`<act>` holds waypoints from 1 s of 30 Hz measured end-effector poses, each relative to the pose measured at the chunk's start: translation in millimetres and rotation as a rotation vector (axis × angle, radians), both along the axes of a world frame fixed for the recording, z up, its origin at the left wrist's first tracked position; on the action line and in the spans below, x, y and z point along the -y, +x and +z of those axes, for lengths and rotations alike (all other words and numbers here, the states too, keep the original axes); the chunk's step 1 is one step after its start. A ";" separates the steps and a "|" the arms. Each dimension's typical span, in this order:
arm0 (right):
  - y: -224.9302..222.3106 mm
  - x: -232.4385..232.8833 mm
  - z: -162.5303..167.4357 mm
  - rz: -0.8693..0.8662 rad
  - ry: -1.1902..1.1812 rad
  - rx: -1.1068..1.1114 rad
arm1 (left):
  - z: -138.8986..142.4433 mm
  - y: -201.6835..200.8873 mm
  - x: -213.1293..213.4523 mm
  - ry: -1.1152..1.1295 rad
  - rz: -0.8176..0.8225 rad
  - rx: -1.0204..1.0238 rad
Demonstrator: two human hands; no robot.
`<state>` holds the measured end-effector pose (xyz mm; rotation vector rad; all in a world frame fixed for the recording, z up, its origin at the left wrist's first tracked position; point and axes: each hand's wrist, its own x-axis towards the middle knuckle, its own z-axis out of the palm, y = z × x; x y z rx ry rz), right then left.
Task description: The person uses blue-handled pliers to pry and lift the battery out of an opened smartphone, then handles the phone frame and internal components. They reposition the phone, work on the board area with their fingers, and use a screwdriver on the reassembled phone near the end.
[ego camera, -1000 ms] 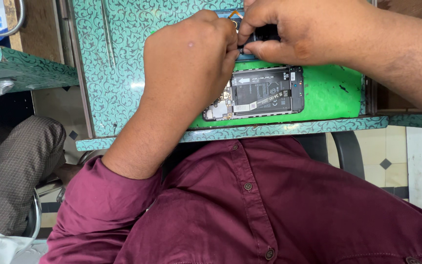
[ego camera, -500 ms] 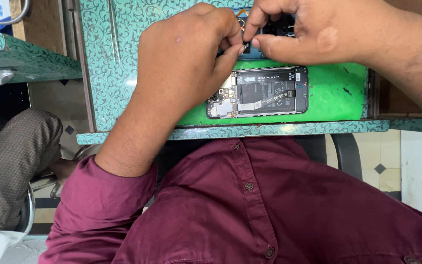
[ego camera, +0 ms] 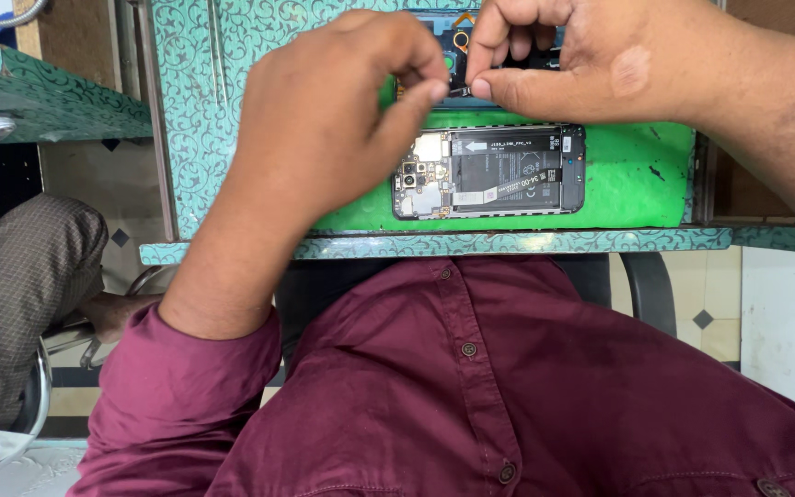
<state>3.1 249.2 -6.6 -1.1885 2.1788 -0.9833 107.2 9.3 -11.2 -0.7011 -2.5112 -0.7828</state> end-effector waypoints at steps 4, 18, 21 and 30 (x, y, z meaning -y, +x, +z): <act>5.5 8.0 3.8 0.032 -0.081 -0.031 | -3.5 1.5 19.5 0.166 -0.005 0.269; 27.6 34.3 2.8 0.132 -0.180 -0.687 | -3.8 11.8 41.7 0.352 -0.065 0.484; 27.9 35.0 1.7 0.138 -0.164 -0.732 | -4.1 12.3 42.5 0.351 -0.051 0.496; 26.9 38.6 2.3 0.196 -0.186 -0.748 | -6.7 15.7 45.4 0.295 -0.046 0.369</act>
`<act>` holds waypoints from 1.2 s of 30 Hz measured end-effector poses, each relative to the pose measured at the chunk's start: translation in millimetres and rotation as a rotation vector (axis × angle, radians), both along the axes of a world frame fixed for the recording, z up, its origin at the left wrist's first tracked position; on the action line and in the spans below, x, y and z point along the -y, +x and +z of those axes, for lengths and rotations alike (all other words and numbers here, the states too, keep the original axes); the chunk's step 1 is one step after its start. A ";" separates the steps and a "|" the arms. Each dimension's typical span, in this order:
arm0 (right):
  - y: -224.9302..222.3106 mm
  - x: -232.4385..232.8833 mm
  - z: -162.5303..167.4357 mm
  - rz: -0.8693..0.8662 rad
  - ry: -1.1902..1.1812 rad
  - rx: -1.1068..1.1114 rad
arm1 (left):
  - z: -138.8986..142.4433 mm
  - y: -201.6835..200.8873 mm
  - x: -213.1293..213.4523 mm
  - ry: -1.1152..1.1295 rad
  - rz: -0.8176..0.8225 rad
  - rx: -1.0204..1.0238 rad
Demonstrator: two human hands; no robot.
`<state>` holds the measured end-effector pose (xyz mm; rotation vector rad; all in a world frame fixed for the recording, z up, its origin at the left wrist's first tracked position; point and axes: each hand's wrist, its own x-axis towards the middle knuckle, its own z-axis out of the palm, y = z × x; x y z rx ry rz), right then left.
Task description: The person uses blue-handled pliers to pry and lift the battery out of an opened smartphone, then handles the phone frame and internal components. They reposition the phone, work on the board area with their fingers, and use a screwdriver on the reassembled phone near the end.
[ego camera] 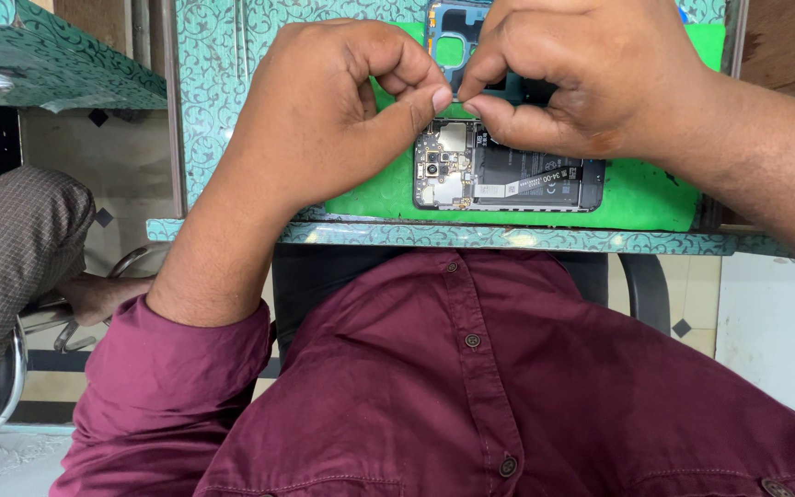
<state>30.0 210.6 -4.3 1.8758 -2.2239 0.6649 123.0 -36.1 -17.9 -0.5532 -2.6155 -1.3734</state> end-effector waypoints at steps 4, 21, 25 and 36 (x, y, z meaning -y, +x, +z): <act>1.0 1.5 2.6 0.018 0.017 -0.004 | 0.3 3.8 1.5 -0.064 0.015 -0.118; 3.4 6.1 3.4 -0.019 0.129 0.022 | -13.1 23.1 -1.2 -0.379 0.131 -0.297; 4.6 7.1 1.5 -0.019 0.166 0.012 | -16.1 22.8 -3.4 -0.407 0.136 -0.306; 6.5 8.5 1.7 0.016 0.186 -0.074 | -18.9 24.6 -5.7 -0.410 0.140 -0.327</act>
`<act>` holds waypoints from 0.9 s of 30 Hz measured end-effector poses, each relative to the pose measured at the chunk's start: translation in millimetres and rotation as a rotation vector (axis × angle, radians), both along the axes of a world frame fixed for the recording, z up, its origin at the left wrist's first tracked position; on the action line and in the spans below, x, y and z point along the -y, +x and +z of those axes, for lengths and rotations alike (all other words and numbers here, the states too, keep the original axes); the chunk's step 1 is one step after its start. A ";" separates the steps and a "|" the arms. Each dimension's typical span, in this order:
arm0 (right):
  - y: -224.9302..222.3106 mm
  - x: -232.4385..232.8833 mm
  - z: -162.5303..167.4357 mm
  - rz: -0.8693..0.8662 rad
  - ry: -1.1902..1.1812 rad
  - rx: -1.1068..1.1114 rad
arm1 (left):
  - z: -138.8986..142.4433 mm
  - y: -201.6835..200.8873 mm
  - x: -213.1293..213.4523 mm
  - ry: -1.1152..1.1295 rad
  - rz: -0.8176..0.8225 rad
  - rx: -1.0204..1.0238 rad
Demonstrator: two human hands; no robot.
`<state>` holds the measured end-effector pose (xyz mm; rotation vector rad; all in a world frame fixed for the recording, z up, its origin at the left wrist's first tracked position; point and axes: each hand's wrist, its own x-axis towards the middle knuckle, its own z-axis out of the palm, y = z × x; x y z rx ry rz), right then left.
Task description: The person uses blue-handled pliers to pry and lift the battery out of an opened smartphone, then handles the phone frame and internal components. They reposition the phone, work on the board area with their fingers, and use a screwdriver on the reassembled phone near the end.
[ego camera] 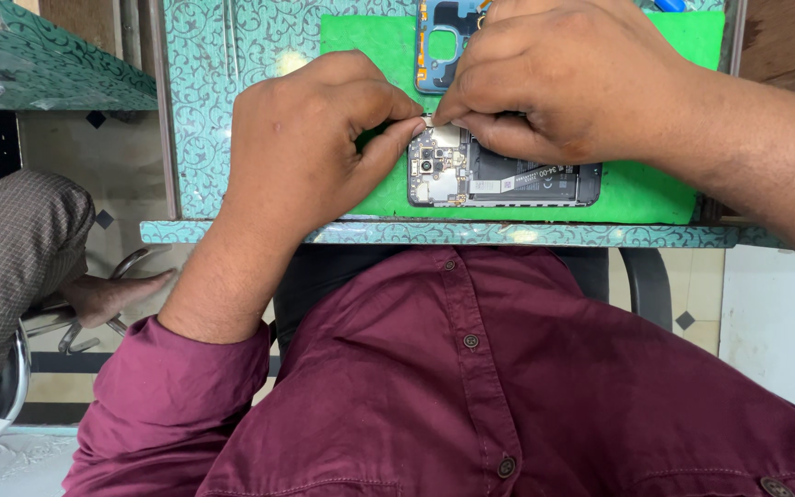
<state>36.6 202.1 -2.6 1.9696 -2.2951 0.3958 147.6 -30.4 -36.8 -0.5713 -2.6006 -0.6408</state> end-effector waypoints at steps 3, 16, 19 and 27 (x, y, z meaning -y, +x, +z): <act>0.5 0.2 -0.3 0.010 -0.003 -0.038 | -0.1 0.2 0.3 0.001 -0.002 0.001; 3.5 0.2 -1.8 0.025 0.014 -0.125 | -1.6 -1.3 -0.2 0.008 -0.014 -0.002; 5.5 1.8 -1.1 0.038 0.015 -0.156 | -0.3 -1.2 0.0 0.006 -0.015 0.000; 8.3 4.5 4.4 0.049 0.042 -0.233 | 1.3 -2.0 1.0 0.003 -0.006 0.022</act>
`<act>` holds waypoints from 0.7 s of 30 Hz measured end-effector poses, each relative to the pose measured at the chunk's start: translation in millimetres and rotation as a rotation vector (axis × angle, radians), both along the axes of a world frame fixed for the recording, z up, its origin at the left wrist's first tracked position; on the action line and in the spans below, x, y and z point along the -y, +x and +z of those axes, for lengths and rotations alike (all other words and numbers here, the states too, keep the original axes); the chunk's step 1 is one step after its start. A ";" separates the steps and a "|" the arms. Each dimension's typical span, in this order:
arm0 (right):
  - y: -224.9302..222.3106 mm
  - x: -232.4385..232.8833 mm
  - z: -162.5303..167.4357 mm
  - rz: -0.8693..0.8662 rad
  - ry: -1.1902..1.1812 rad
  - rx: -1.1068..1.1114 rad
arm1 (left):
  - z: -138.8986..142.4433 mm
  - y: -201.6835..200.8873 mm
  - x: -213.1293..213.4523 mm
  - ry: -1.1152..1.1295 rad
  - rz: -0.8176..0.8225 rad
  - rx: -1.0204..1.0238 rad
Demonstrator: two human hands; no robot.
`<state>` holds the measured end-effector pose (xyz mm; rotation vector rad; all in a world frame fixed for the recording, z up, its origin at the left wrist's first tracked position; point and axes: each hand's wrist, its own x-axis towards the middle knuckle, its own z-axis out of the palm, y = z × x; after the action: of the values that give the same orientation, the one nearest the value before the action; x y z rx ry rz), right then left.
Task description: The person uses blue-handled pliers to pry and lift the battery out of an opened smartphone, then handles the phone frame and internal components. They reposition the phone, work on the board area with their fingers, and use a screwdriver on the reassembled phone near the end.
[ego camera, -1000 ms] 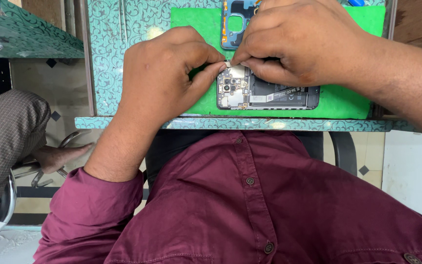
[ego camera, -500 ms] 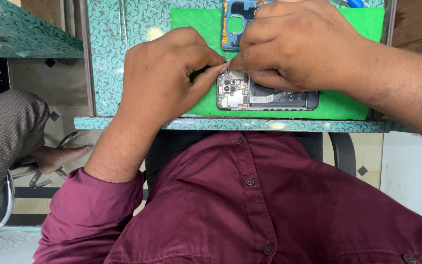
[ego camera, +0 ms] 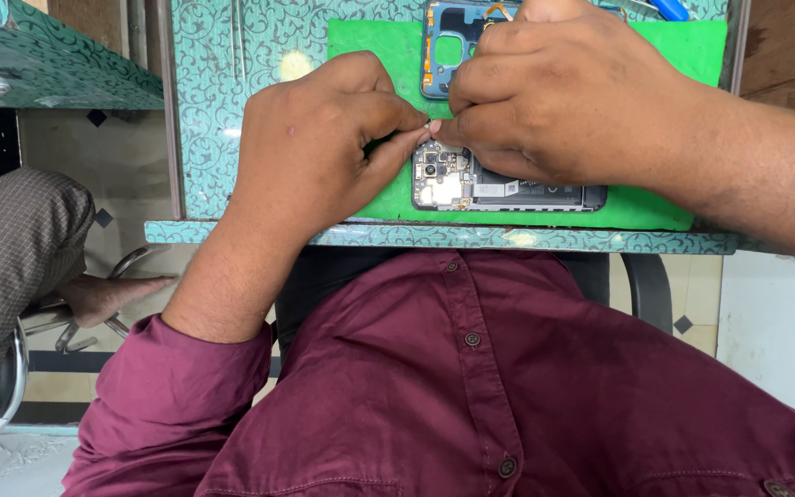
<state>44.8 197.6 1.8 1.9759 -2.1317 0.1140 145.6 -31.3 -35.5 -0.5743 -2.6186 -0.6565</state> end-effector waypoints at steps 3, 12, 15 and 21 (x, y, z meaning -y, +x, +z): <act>1.6 1.0 1.2 0.000 -0.004 -0.026 | -0.5 0.0 0.9 0.017 -0.010 -0.008; -5.9 -2.9 -2.1 -0.017 -0.023 0.164 | -1.6 -1.1 -0.2 0.004 -0.022 -0.018; -9.0 -4.5 -4.5 -0.036 -0.022 0.170 | -1.8 -0.3 -0.4 0.011 -0.020 -0.021; -9.6 -6.3 -4.5 -0.071 -0.013 0.244 | -2.4 0.1 -0.8 0.011 -0.011 -0.029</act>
<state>35.2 203.9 -2.7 1.9634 -2.3388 0.3736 145.7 -30.5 -37.9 -0.5914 -2.5846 -0.6612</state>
